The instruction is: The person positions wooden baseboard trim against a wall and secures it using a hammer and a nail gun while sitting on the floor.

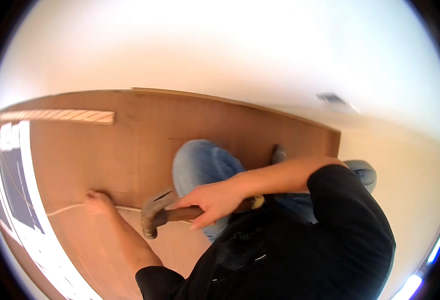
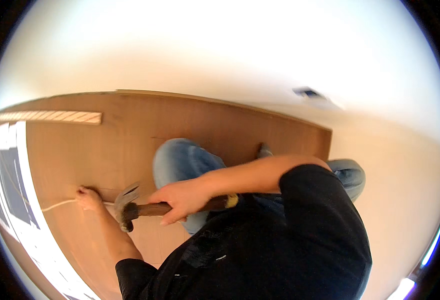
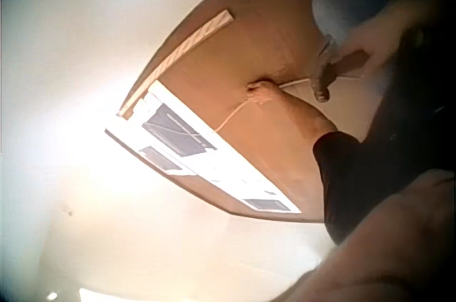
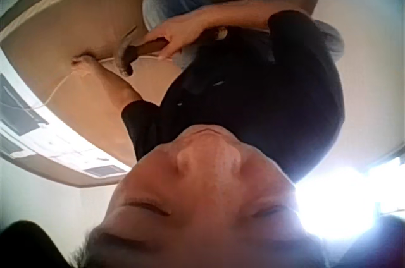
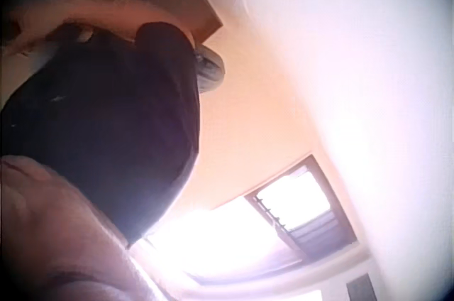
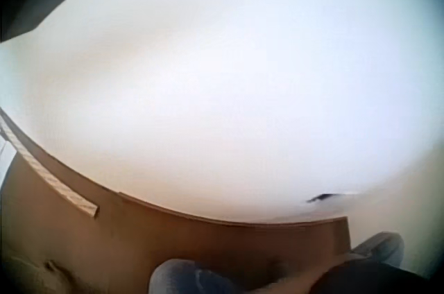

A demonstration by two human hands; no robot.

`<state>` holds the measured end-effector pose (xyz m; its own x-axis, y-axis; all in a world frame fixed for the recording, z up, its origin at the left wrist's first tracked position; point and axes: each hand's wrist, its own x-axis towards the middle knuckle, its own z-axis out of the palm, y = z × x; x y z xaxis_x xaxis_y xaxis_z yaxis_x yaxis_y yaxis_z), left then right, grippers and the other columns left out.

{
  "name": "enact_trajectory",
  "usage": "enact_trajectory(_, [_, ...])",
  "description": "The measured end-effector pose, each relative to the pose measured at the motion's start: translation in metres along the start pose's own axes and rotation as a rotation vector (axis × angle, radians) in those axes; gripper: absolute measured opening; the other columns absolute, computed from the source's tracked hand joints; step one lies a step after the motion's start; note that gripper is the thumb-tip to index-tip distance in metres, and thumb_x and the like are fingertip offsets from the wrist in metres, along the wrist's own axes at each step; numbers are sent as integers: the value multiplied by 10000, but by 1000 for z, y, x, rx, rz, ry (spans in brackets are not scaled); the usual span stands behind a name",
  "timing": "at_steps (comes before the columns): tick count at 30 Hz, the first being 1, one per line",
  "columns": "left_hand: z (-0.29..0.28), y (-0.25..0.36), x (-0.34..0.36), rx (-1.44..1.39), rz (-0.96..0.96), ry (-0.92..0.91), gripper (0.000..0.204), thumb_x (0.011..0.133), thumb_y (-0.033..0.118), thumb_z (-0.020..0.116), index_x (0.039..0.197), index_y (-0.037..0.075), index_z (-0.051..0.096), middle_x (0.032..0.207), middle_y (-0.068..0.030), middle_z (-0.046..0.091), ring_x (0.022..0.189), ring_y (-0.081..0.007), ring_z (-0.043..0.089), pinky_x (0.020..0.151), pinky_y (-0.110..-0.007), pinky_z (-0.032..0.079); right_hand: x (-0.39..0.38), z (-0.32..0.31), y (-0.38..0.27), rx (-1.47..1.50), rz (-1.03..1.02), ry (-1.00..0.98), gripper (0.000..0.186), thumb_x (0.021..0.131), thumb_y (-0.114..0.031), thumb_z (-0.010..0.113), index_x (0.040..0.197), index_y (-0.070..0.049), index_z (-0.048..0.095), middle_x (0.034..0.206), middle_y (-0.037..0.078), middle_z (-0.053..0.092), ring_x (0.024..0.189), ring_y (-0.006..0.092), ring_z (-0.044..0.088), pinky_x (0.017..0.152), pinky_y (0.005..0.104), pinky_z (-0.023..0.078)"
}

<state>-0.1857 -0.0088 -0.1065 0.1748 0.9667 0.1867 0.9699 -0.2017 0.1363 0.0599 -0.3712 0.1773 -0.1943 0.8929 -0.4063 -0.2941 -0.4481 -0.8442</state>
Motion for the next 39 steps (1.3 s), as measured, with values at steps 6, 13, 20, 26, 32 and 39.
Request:
enact_trajectory(6, [2, -18, -5, -8, -118, -7, 440, 1010, 439, 571, 1182, 57, 709, 1137, -199, 727, 1068, -415, 674, 894, -529, 537, -84, 36, 55, -230, -140, -51, 440, 952, -233, 708, 1283, 20, 566, 969, 228, 684, 912, 386, 650, 796, 468, 492])
enact_trajectory(13, [-21, 2, -17, 40, 191, -56, 394, 1018, 386, 570, 1204, 60, 691, 1153, -167, 722, 1107, -423, 647, 919, -562, 502, -248, 81, 81, -300, -315, 452, 363, 949, -203, 718, 1215, 4, 583, 882, 194, 658, 823, 354, 639, 724, 441, 491])
enact_trajectory(20, [-65, 49, -238, -344, 846, -723, 324, 1073, 281, 540, 1127, -17, 655, 1078, -229, 719, 984, -370, 686, 848, -469, 528, -329, 116, 127, 100, -458, 807, 432, 962, -223, 758, 1294, 4, 599, 874, 55, 662, 758, 127, 606, 692, 328, 522])
enact_trajectory(26, [-161, -42, -330, -283, 1052, -702, 197, 1025, 194, 562, 1024, 14, 639, 926, -233, 667, 842, -445, 647, 726, -504, 513, -361, 131, 135, 69, -715, 961, 289, 1007, -199, 712, 1196, -4, 613, 939, -12, 639, 794, 82, 586, 705, 262, 502])
enact_trajectory(32, [-183, -147, -331, -94, 745, -919, 211, 1041, 225, 564, 1005, 19, 598, 888, -162, 633, 828, -336, 616, 745, -440, 504, -419, 96, 138, 8, -678, 1363, 389, 944, -320, 755, 970, 35, 599, 702, 142, 617, 624, 212, 618, 581, 367, 498])
enact_trajectory(39, [-177, -12, -265, -468, 717, -888, 247, 1059, 260, 567, 984, 25, 551, 844, -79, 593, 813, -210, 580, 767, -365, 493, -509, 28, 185, -526, -538, 1903, 335, 806, -261, 785, 931, 24, 662, 749, 219, 661, 661, 363, 669, 617, 427, 534])
